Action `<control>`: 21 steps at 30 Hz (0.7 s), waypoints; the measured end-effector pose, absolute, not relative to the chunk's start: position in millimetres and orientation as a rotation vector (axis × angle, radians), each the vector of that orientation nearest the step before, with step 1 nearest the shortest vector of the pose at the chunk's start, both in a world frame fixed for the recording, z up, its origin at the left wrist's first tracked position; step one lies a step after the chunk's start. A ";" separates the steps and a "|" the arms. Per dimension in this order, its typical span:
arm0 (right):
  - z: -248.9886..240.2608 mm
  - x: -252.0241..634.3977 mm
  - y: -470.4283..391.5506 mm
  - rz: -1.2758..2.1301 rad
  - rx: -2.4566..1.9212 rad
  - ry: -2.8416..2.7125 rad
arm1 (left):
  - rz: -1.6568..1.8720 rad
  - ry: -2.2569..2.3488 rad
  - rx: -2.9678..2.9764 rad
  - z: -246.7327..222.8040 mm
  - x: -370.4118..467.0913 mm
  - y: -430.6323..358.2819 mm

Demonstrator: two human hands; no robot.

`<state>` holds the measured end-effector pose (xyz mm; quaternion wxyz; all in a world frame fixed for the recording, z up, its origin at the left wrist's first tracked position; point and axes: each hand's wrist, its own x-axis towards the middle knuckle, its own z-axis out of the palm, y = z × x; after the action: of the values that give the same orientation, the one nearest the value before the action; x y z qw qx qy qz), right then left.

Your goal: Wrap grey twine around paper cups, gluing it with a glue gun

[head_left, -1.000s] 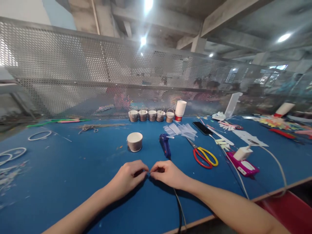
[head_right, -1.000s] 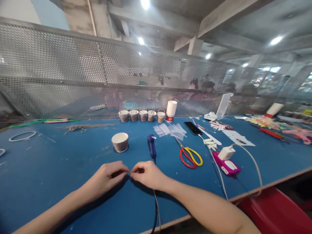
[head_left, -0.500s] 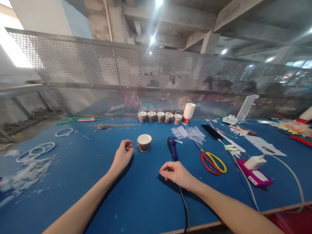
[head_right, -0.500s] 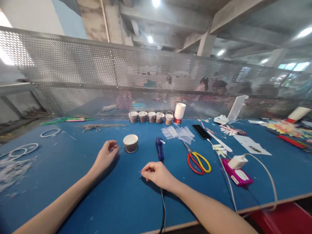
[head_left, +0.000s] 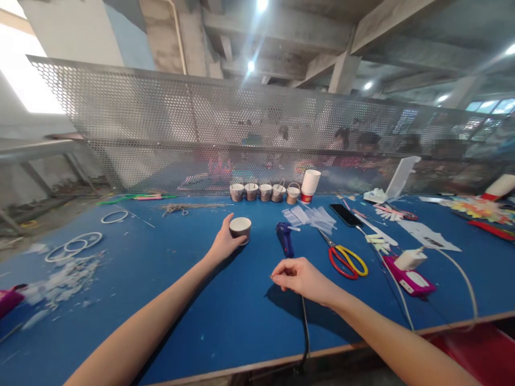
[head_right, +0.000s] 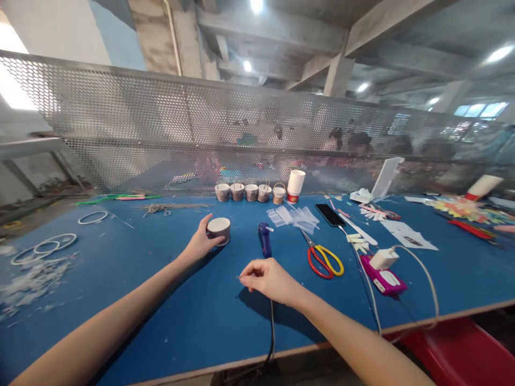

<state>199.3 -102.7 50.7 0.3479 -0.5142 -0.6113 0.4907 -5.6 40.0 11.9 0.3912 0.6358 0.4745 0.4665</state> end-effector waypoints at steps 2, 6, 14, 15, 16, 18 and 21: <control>68.2 210.9 -105.9 1.161 -1.313 -1.545 | 1.186 1.188 1.527 22.1 -7.9 39.1; 101.3 229.2 -108.3 0.978 -1.264 -1.387 | 1.150 1.098 1.353 43.0 -12.7 29.8; 118.1 213.9 -130.4 0.933 -1.253 -1.489 | 1.125 0.996 1.170 53.3 -8.6 13.8; 119.9 212.8 -136.4 0.928 -1.266 -1.492 | 1.128 0.998 1.155 51.1 -7.7 13.2; 122.6 212.7 -143.0 0.921 -1.283 -1.486 | 1.131 0.999 1.142 48.8 -7.2 12.9; 130.0 215.7 -158.1 0.899 -1.324 -1.461 | 1.140 1.000 1.122 44.4 -7.7 12.7; 149.0 230.6 -184.0 0.820 -1.382 -1.431 | 1.155 1.011 1.101 40.3 -12.8 13.2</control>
<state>230.6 -184.0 149.0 0.4747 -0.5653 -0.5854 0.3353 -12.8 13.2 40.3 0.5862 0.4722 0.4337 0.4952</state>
